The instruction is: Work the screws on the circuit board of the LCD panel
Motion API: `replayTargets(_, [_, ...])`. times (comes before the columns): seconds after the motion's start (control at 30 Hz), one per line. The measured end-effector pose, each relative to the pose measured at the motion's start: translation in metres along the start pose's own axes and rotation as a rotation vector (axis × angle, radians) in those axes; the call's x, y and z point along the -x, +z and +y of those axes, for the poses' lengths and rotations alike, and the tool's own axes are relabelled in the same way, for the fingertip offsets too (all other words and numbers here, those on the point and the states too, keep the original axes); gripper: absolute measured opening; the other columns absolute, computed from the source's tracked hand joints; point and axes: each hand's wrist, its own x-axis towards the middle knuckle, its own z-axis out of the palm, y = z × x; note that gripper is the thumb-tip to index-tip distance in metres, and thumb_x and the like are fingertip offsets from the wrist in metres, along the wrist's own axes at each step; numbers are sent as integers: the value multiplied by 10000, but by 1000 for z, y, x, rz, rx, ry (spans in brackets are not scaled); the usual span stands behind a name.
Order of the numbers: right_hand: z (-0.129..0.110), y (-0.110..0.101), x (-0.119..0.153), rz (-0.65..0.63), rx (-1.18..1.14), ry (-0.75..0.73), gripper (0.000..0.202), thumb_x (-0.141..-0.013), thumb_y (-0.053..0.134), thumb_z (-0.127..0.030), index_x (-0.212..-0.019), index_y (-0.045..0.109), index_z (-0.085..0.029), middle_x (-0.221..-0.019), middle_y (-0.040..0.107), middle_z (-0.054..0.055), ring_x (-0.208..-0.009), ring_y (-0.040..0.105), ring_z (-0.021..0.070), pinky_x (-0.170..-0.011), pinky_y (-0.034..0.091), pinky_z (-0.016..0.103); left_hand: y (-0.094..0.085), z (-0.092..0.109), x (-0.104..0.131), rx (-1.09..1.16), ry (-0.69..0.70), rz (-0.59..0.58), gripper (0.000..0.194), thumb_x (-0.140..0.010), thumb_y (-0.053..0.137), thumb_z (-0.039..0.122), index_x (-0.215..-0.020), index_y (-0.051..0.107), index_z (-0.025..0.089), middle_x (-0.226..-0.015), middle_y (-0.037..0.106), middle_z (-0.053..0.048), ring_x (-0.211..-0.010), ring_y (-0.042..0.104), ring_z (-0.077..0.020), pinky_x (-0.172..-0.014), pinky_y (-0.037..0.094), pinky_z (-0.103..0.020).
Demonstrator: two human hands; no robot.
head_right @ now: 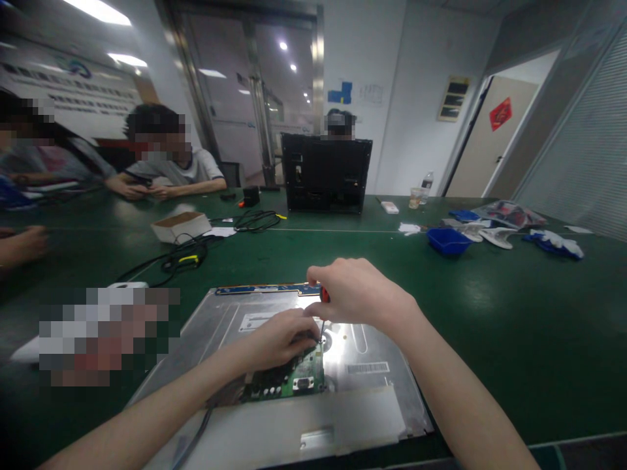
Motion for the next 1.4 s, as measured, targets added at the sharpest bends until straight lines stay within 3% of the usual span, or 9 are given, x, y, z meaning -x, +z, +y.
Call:
replayTargets(0.1, [-3,0,-3,-5,11,54,327,-945,552,-547,-992,702,-261,-799,748,27,-739,668,212,-566,313,271,-1,2,0,-3,-4,-7,93,-855,633,103,-874,682,180,-893,714,-36,-819,647,-190,-731,467,-270])
replayTargets(0.23, [-4,0,-6,-23,9,58,329,-990,497,-457,-860,717,-249,-756,748,19,-721,663,197,-570,307,273,-1,2,0,-13,-4,-6,102,-859,618,101,-870,685,176,-882,712,-38,-829,645,-197,-748,467,-284])
replayTargets(0.37, [-1,2,-4,16,-5,11,167,-903,606,-339,-1027,675,-250,-826,743,22,-743,648,201,-569,306,263,1,0,1,-9,4,1,103,-865,607,113,-882,684,180,-881,712,-39,-824,643,-196,-742,467,-283])
replayTargets(0.53, [1,1,1,-27,-61,-81,333,-794,675,-207,-1118,616,-251,-931,728,18,-797,645,193,-582,330,248,3,-3,1,2,9,5,105,-867,607,114,-895,678,186,-902,713,-37,-843,642,-196,-763,472,-285])
replayTargets(0.8, [-8,0,-2,23,101,86,353,-932,574,-553,-1063,667,-239,-810,742,65,-758,689,252,-581,362,273,1,-2,1,-10,16,3,109,-851,624,107,-901,680,186,-915,709,-37,-842,648,-197,-750,473,-280])
replayTargets(1.03, [-6,1,-5,17,64,18,157,-956,543,-310,-1062,632,-237,-816,742,30,-724,672,213,-577,330,267,1,0,2,-13,22,16,123,-862,612,89,-910,677,181,-895,700,-41,-845,635,-198,-754,454,-279])
replayTargets(1.23, [-2,0,-1,-3,-66,-146,320,-841,632,-196,-1154,577,-229,-924,734,22,-777,654,185,-580,333,249,2,0,1,30,47,23,160,-866,551,56,-881,653,179,-888,686,-37,-826,622,-187,-749,444,-275])
replayTargets(1.3, [-3,-2,1,-22,-95,-169,322,-843,647,-203,-1158,589,-234,-944,736,21,-801,658,181,-595,346,245,1,1,1,50,43,17,183,-866,520,54,-890,650,180,-921,688,-42,-850,622,-190,-764,452,-280])
replayTargets(1.4, [-4,-3,1,-21,-71,-126,273,-893,657,-377,-1132,638,-247,-898,744,32,-790,671,204,-590,344,257,0,3,1,58,9,4,190,-863,496,61,-888,643,178,-948,679,-49,-858,612,-195,-767,463,-289])
